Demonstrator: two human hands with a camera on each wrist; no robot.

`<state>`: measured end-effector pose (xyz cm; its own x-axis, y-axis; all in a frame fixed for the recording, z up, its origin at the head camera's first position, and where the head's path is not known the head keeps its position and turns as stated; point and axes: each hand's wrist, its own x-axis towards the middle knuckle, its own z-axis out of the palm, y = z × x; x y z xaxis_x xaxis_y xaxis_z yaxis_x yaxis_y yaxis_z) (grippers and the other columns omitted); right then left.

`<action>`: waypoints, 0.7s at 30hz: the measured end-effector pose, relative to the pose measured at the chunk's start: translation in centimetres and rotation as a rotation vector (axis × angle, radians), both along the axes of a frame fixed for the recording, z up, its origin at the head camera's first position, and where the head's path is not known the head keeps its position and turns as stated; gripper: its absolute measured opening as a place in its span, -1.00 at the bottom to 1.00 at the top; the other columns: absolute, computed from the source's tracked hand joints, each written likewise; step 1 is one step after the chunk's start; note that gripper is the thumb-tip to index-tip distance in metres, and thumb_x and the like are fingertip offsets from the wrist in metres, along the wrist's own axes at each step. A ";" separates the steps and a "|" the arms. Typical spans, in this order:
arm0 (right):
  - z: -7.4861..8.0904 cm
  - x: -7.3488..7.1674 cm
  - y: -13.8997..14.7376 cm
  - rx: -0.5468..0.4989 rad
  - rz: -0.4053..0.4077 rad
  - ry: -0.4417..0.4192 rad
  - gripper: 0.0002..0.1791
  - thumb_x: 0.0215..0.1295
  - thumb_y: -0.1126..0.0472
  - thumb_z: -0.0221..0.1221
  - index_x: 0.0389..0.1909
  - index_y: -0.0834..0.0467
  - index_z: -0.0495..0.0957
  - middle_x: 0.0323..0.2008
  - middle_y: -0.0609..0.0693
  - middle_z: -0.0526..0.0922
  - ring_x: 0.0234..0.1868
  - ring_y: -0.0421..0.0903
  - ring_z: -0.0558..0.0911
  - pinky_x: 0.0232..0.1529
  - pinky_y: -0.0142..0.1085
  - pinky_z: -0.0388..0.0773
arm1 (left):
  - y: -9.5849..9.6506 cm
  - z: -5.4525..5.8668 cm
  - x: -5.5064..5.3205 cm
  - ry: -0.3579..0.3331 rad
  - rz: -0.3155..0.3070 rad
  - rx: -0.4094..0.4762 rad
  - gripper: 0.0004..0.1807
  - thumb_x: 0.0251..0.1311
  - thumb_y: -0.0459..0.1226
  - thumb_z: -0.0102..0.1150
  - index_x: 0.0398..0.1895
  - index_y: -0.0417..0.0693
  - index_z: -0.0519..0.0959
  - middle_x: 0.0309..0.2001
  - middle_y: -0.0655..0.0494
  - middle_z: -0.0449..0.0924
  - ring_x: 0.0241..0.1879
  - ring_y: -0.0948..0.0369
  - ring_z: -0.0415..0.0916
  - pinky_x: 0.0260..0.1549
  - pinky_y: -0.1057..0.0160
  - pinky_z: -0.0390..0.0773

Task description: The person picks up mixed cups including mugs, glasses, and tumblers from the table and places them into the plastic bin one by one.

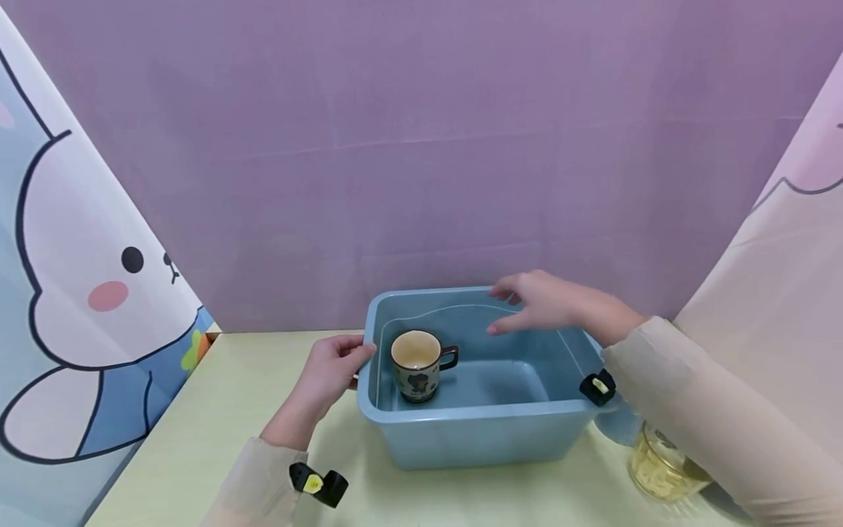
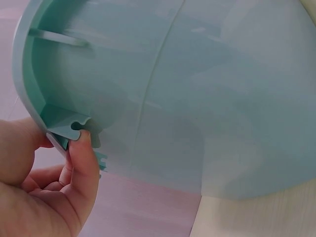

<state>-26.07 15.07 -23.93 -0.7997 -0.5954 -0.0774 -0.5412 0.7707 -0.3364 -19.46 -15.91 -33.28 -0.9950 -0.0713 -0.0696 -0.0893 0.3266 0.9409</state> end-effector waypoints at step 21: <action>0.4 0.6 2.4 -0.011 -0.007 -0.013 -0.22 0.08 -0.23 0.26 0.21 0.21 0.42 0.13 0.12 0.54 0.11 0.08 0.54 0.03 -0.07 0.56 | -0.1 -0.4 -0.3 0.010 0.002 0.011 -0.62 0.31 -0.21 0.05 0.12 -0.19 0.51 -0.15 -0.12 0.62 -0.37 0.21 0.59 -0.37 0.21 0.67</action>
